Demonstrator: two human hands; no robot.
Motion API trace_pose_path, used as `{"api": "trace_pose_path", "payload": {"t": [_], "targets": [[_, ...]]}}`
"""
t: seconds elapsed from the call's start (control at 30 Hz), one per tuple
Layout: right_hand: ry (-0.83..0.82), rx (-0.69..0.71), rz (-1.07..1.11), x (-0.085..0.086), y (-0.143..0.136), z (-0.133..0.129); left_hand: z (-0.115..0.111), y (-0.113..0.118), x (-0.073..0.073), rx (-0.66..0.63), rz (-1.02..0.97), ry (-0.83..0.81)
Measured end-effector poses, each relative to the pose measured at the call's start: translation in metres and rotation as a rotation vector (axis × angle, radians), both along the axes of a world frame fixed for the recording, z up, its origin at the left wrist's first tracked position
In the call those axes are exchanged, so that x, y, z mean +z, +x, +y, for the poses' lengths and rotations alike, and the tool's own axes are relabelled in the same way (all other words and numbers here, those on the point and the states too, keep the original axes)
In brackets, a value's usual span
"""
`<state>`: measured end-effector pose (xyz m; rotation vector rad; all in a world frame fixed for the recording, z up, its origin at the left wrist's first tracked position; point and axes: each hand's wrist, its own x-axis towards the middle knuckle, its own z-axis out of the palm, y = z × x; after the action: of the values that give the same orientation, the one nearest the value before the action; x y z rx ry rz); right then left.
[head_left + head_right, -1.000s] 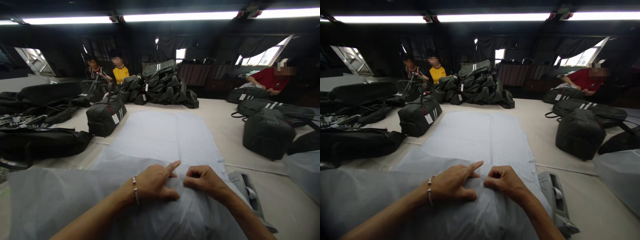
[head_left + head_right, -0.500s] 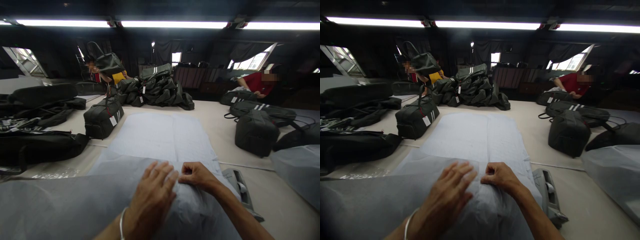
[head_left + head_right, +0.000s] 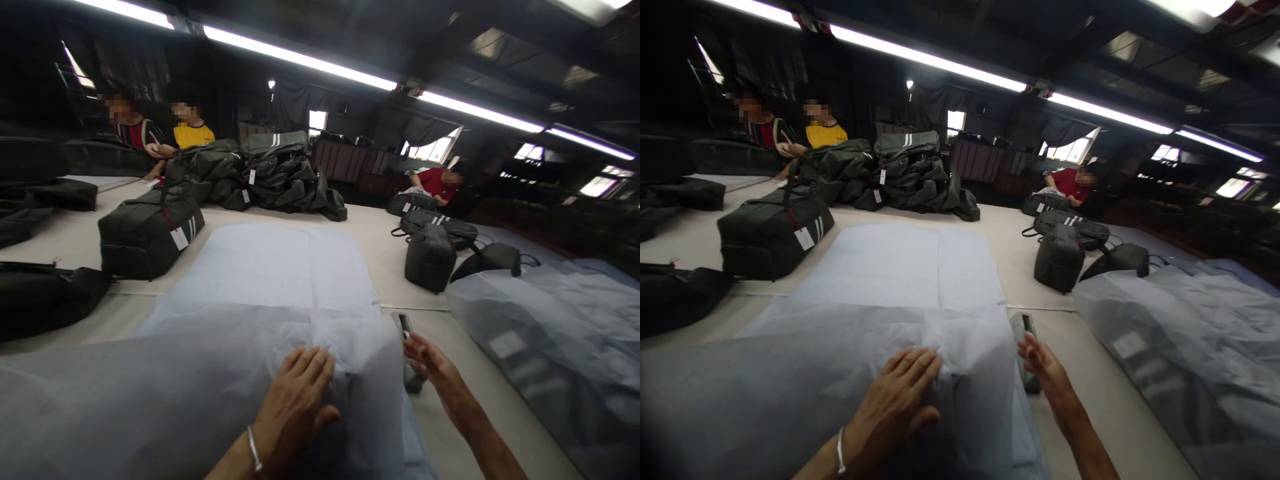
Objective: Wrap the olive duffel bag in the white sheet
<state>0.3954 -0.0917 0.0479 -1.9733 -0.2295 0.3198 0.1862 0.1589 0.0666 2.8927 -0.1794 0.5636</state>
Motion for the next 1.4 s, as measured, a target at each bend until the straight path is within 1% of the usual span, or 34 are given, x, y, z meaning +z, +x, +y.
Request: {"api": "trace_pose_path", "payload": {"t": [0.03, 0.1, 0.13, 0.17, 0.2, 0.27, 0.37, 0.43, 0.47, 0.5, 0.57, 0.63, 0.7, 0.73, 0.8, 0.87, 0.9, 0.97, 1.03, 1.1, 1.17, 1.27, 1.33, 1.4], "targets": [[0.1, 0.002, 0.141, -0.019, -0.017, -0.015, -0.001, 0.0, 0.0, 0.009, -0.001, -0.015], [0.204, 0.006, 0.317, -0.054, -0.05, -0.032, -0.002, -0.002, 0.002, 0.029, 0.0, -0.033], [0.216, 0.016, 0.355, -0.068, -0.065, -0.035, -0.003, -0.003, 0.003, 0.043, 0.006, -0.035], [0.218, 0.038, 0.372, -0.076, -0.075, -0.035, -0.004, -0.003, 0.005, 0.059, 0.015, -0.033], [0.219, 0.066, 0.377, -0.08, -0.08, -0.034, -0.005, -0.004, 0.007, 0.073, 0.029, -0.028], [0.231, 0.102, 0.367, -0.075, -0.075, -0.032, -0.007, -0.004, 0.011, 0.095, 0.059, -0.018], [0.302, 0.058, 0.31, -0.062, -0.04, -0.034, -0.012, -0.004, 0.014, 0.123, 0.071, -0.02], [0.351, 0.057, 0.306, -0.062, -0.022, -0.037, -0.014, -0.004, 0.015, 0.137, 0.061, -0.035], [0.371, 0.095, 0.329, -0.066, -0.019, -0.037, -0.015, -0.004, 0.015, 0.143, 0.055, -0.043], [0.386, 0.152, 0.365, -0.071, -0.021, -0.036, -0.015, -0.004, 0.014, 0.147, 0.047, -0.05], [0.381, 0.274, 0.446, -0.081, -0.032, -0.033, -0.016, -0.003, 0.014, 0.154, 0.035, -0.056], [0.363, 0.337, 0.494, -0.085, -0.044, -0.031, -0.017, -0.003, 0.014, 0.165, 0.022, -0.05], [0.373, 0.285, 0.5, -0.083, -0.043, -0.037, -0.018, -0.004, 0.015, 0.176, 0.015, -0.03], [0.388, 0.242, 0.509, -0.08, -0.036, -0.044, -0.019, -0.004, 0.015, 0.178, 0.013, -0.014], [0.426, 0.126, 0.51, -0.078, -0.011, -0.064, -0.021, -0.005, 0.016, 0.163, 0.004, 0.029], [0.432, -0.009, 0.461, -0.08, 0.022, -0.093, -0.023, -0.005, 0.016, 0.148, -0.028, 0.079], [0.416, -0.086, 0.405, -0.083, 0.038, -0.108, -0.023, -0.005, 0.015, 0.145, -0.047, 0.105], [0.321, -0.223, 0.276, -0.091, 0.065, -0.137, -0.021, -0.004, 0.011, 0.149, -0.093, 0.155], [0.205, -0.291, 0.211, -0.1, 0.083, -0.154, -0.018, -0.002, 0.005, 0.153, -0.13, 0.192], [0.146, -0.277, 0.21, -0.107, 0.093, -0.153, -0.015, 0.0, 0.0, 0.156, -0.154, 0.215], [0.145, -0.2, 0.25, -0.113, 0.097, -0.137, -0.015, 0.0, -0.002, 0.167, -0.156, 0.236], [0.135, -0.091, 0.294, -0.118, 0.096, -0.105, -0.019, 0.0, 0.001, 0.216, -0.132, 0.279], [0.116, -0.073, 0.293, -0.12, 0.096, -0.089, -0.025, 0.0, 0.005, 0.252, -0.12, 0.32], [0.101, -0.09, 0.276, -0.122, 0.096, -0.079, -0.033, 0.002, 0.007, 0.288, -0.117, 0.354]]}}
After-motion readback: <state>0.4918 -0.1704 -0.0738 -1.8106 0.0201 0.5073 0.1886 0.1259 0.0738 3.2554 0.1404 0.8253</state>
